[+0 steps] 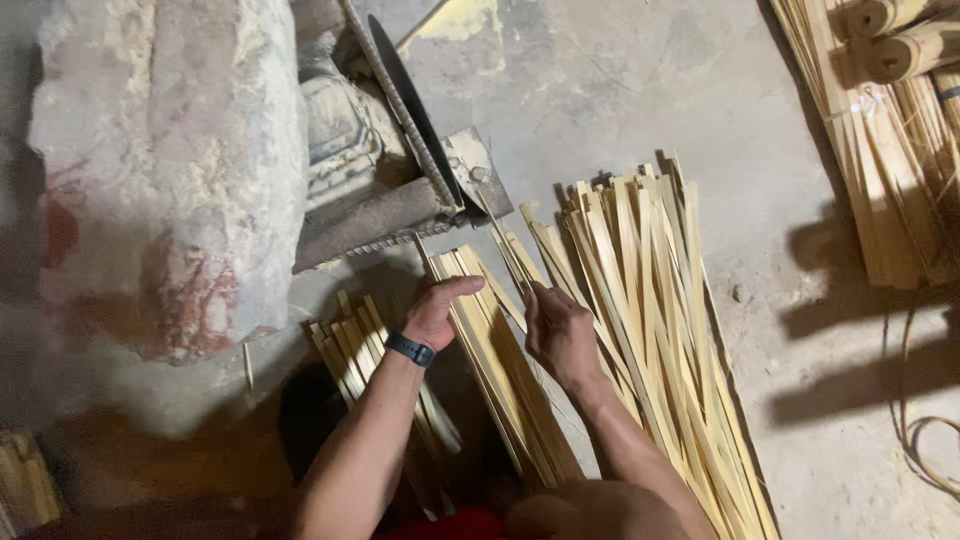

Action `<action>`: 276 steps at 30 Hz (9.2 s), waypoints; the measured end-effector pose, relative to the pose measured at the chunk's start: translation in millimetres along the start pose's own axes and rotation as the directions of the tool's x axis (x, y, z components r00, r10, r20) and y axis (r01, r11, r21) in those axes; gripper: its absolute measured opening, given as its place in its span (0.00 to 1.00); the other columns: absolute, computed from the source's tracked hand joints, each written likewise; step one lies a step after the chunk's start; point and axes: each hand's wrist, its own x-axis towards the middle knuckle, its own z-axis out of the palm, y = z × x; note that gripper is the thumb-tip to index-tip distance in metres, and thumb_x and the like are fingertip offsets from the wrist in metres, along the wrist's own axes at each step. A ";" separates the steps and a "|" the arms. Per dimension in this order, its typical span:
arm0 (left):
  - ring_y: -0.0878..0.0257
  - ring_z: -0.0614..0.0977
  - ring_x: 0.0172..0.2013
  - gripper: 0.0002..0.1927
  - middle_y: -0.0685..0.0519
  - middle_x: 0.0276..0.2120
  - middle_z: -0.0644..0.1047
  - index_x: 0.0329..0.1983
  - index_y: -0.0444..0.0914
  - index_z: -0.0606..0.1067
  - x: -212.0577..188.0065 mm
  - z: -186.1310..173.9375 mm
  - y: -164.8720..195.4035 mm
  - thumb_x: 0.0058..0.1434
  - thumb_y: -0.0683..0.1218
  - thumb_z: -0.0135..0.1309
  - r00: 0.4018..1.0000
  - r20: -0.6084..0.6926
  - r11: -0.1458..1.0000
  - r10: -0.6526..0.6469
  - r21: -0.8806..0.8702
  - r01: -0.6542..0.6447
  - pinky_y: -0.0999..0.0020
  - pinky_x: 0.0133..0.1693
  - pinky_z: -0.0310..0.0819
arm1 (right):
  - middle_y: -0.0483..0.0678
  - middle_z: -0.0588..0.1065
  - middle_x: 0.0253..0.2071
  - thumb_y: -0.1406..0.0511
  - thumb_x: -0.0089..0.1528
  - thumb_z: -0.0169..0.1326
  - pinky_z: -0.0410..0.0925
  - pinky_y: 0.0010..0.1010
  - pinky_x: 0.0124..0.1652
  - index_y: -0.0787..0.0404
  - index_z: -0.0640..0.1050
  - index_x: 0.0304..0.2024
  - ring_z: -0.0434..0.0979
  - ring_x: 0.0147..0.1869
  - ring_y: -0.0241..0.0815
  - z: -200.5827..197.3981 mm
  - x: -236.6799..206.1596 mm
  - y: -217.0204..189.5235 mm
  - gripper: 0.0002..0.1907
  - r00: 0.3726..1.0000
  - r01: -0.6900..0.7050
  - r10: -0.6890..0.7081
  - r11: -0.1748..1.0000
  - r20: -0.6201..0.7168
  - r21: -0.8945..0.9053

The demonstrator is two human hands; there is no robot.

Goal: The person sits on the floor and feeds thin wooden strips into a cutting machine, trimming the ends to a uniform length. The person repeatedly aligns the strips and pushes them through the blade, then gathers the cut pieces into a pile.

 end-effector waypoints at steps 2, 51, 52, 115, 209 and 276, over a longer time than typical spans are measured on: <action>0.58 0.72 0.60 0.19 0.47 0.53 0.80 0.44 0.36 0.81 3.7 -2.3 -3.1 0.50 0.47 0.65 0.999 -0.045 0.997 0.025 0.069 -0.021 0.57 0.63 0.53 | 0.53 0.79 0.29 0.72 0.66 0.50 0.72 0.23 0.20 0.71 0.80 0.51 0.80 0.25 0.35 0.1 1.7 -6.8 0.13 0.996 0.063 -0.062 0.998 -0.057 0.002; 0.48 0.79 0.61 0.16 0.37 0.48 0.83 0.39 0.32 0.83 1.7 2.6 -3.5 0.48 0.45 0.69 0.977 -0.033 0.953 0.210 0.229 -0.197 0.50 0.69 0.50 | 0.50 0.78 0.43 0.69 0.59 0.56 0.78 0.38 0.39 0.59 0.78 0.55 0.81 0.39 0.49 -18.0 0.7 -16.3 0.20 0.907 0.289 -0.404 0.806 -0.122 -0.517; 0.50 0.78 0.61 0.16 0.39 0.49 0.83 0.39 0.33 0.83 -3.5 7.1 0.5 0.48 0.45 0.69 0.979 -0.019 0.958 0.201 0.210 -0.193 0.50 0.69 0.51 | 0.51 0.78 0.43 0.67 0.60 0.57 0.78 0.38 0.38 0.58 0.79 0.55 0.82 0.39 0.50 -17.9 -10.1 -10.9 0.19 0.908 0.299 -0.404 0.811 -0.112 -0.503; 0.52 0.78 0.49 0.22 0.44 0.46 0.81 0.50 0.32 0.77 -1.3 4.4 3.6 0.50 0.39 0.59 0.975 0.173 0.990 0.138 -0.035 -0.134 0.50 0.56 0.72 | 0.52 0.78 0.30 0.72 0.66 0.53 0.70 0.27 0.17 0.68 0.80 0.53 0.74 0.20 0.38 20.1 22.3 -2.7 0.13 0.993 0.115 -0.111 0.969 0.031 -0.218; 0.57 0.82 0.52 0.16 0.49 0.42 0.86 0.38 0.39 0.85 -19.1 26.2 14.4 0.46 0.46 0.70 0.976 0.125 0.982 0.176 0.049 -0.183 0.48 0.66 0.58 | 0.55 0.84 0.40 0.66 0.66 0.55 0.76 0.26 0.21 0.62 0.81 0.51 0.83 0.27 0.37 -2.8 -38.8 10.6 0.12 0.981 -0.155 0.144 0.985 0.131 0.076; 0.44 0.69 0.67 0.50 0.32 0.57 0.73 0.64 0.18 0.50 21.3 -13.3 -15.1 0.49 0.43 0.69 0.994 -0.050 0.995 0.098 0.034 -0.097 0.46 0.73 0.50 | 0.49 0.79 0.33 0.69 0.66 0.61 0.74 0.33 0.29 0.61 0.79 0.44 0.78 0.30 0.39 26.6 51.5 -13.4 0.04 0.990 0.139 -0.131 0.979 0.059 -0.150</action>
